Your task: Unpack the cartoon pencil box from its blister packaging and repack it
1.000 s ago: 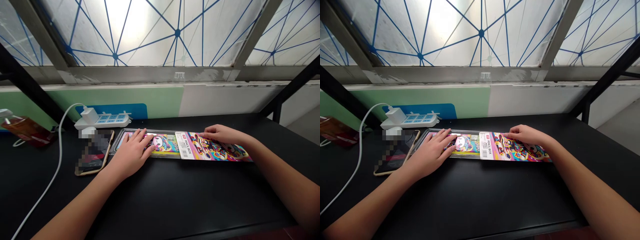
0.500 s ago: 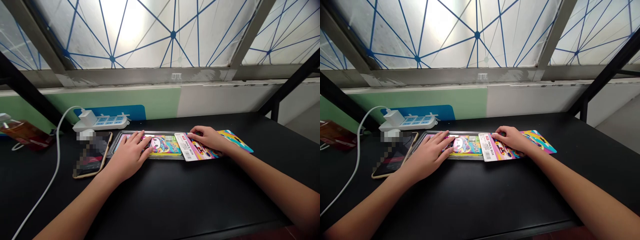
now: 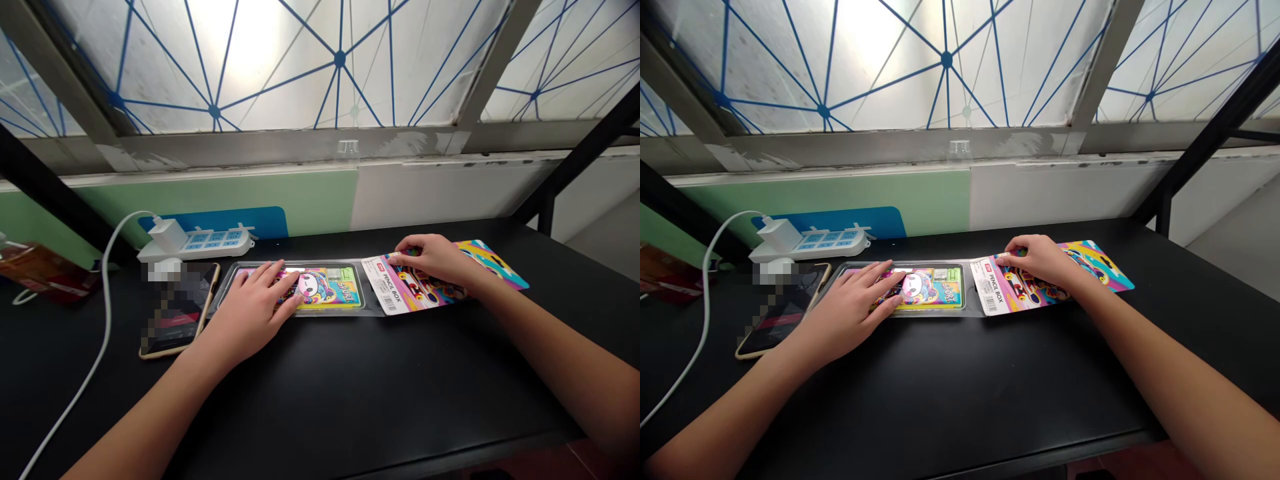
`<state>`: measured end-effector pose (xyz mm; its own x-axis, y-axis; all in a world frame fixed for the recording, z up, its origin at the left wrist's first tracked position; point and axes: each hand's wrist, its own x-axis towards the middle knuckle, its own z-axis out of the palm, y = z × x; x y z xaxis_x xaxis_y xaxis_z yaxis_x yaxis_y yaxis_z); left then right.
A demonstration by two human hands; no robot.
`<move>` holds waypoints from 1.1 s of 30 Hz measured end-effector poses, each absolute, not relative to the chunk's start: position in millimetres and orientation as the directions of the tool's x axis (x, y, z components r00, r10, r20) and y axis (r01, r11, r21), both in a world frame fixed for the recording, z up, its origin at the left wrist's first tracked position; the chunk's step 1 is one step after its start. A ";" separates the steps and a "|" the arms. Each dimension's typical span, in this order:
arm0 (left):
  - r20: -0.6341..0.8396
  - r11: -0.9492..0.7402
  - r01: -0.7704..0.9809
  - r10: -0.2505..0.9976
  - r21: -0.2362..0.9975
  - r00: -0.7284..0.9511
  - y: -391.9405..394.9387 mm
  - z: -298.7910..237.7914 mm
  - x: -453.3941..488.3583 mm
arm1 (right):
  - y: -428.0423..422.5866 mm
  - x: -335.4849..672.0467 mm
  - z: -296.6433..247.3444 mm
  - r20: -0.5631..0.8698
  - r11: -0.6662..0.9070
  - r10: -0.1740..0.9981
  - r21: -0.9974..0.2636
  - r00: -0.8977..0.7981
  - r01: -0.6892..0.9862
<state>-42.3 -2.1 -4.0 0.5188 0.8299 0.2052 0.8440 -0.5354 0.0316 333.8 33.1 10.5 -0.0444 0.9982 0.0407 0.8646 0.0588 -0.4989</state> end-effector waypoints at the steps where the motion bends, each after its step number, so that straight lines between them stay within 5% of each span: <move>1: 0.204 -0.540 0.841 0.828 0.041 0.522 -2.1 -4.6 -42.9 | 31.9 331.5 10.1 0.056 0.069 0.997 -0.498 -0.048 0.864; 7: 0.146 -0.486 0.856 0.873 0.173 0.466 -15.1 -3.5 -28.4 | 23.8 306.8 1.9 0.062 0.083 0.996 -0.555 -0.058 0.828; 12: 0.109 -0.496 0.761 0.859 0.417 0.500 -41.6 6.3 -4.5 | 20.0 289.3 -3.0 0.036 0.084 0.996 -0.588 -0.077 0.804; 17: 0.252 -0.515 0.563 0.841 0.647 0.479 -52.0 15.6 -5.1 | 18.6 287.9 -3.1 0.029 0.100 0.995 -0.543 -0.100 0.834; 26: 0.367 -0.417 0.583 0.906 0.697 0.209 -15.5 6.3 -34.6 | 29.2 335.5 7.2 -0.242 0.104 0.925 -0.582 -0.294 0.807; 33: 0.296 -0.390 0.453 0.918 0.802 0.265 -20.6 -2.8 -31.0 | 33.4 326.1 6.8 -0.190 0.141 0.933 -0.588 -0.305 0.797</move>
<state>-31.0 -20.6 -2.8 0.2653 0.9176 0.2958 0.4530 -0.3895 0.8019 326.1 33.4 6.8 -0.3046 0.9334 -0.1898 0.7969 0.1406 -0.5875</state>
